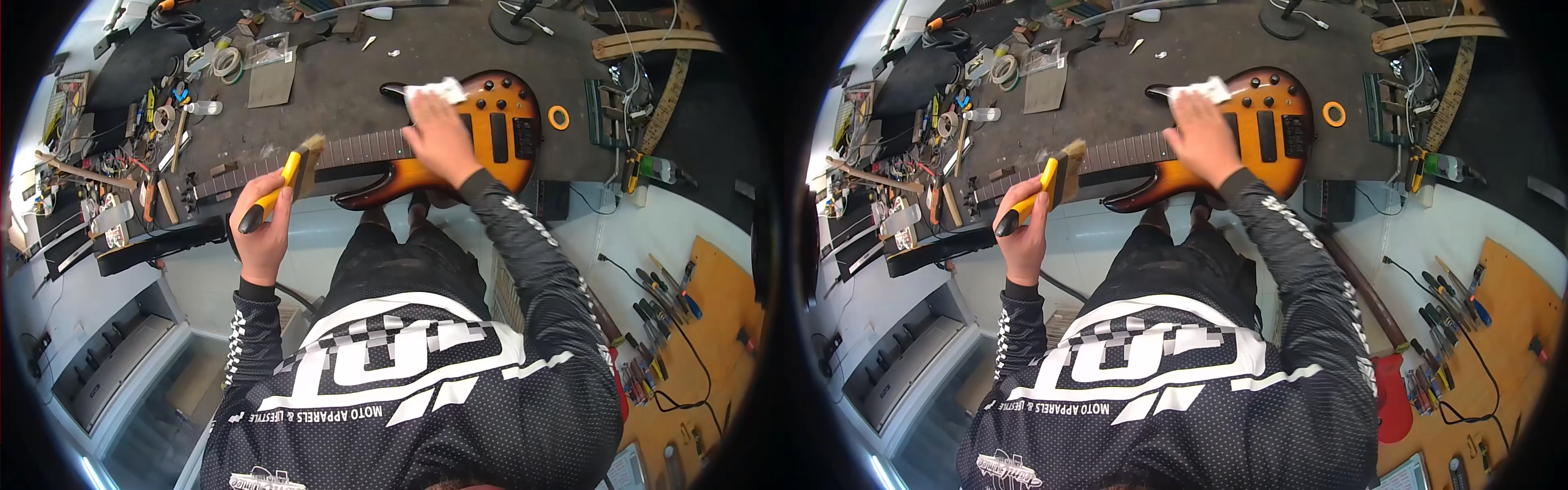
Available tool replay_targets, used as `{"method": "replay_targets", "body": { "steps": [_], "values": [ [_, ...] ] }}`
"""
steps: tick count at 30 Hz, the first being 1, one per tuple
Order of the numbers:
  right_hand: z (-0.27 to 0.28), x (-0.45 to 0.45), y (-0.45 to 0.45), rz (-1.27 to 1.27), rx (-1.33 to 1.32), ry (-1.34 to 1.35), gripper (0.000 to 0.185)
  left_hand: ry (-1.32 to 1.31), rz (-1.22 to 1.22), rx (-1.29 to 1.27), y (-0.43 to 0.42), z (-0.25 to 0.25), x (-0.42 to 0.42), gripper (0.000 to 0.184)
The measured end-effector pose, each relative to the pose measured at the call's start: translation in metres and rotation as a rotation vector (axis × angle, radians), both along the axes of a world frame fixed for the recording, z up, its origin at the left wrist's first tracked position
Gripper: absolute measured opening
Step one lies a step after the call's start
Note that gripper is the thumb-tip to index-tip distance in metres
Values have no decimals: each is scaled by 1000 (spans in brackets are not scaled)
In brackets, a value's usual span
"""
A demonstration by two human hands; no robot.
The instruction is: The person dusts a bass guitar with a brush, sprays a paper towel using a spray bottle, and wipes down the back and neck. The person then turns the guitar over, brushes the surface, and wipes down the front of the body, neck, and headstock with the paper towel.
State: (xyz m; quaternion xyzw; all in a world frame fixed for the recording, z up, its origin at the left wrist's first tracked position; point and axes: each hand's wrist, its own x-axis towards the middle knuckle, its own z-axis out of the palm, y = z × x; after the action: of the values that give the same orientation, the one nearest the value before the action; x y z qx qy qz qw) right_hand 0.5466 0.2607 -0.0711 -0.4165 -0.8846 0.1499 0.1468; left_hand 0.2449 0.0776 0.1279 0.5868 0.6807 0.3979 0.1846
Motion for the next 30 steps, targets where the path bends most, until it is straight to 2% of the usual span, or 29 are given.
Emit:
{"method": "replay_targets", "body": {
  "steps": [4, 8, 12, 15, 17, 19, 21, 25, 26, 30],
  "values": [
    [3, -12, -3, 154, 8, 18, 66, 134, -84, 68, 33, 1, -11, 25],
    [20, 60, 10, 145, -6, -64, 61, 338, -258, 1, 75, -9, -27, 35],
    [21, 69, 12, 266, -44, -43, 58, 405, -349, -28, 113, -59, -46, 41],
    [24, 37, 27, 387, -82, 3, 58, 451, -449, 15, 144, -90, -47, 47],
    [8, 15, 48, 458, -14, -56, 57, 467, -511, 0, 161, -108, -46, 50],
    [3, -10, 64, 496, 21, -109, 58, 519, -570, 26, 174, -131, -51, 44],
    [0, -25, 60, 442, 61, -84, 59, 617, -606, 37, 181, -144, -51, 36],
    [6, -21, 36, 184, -15, -34, 64, 715, -435, 85, 185, -179, -45, 32],
    [12, -10, 28, 122, -47, -35, 67, 695, -413, -16, 188, -188, -43, 30],
    [30, 31, 5, 72, -33, -164, 66, 605, -340, -102, 191, -213, -39, 35]
  ]
}}
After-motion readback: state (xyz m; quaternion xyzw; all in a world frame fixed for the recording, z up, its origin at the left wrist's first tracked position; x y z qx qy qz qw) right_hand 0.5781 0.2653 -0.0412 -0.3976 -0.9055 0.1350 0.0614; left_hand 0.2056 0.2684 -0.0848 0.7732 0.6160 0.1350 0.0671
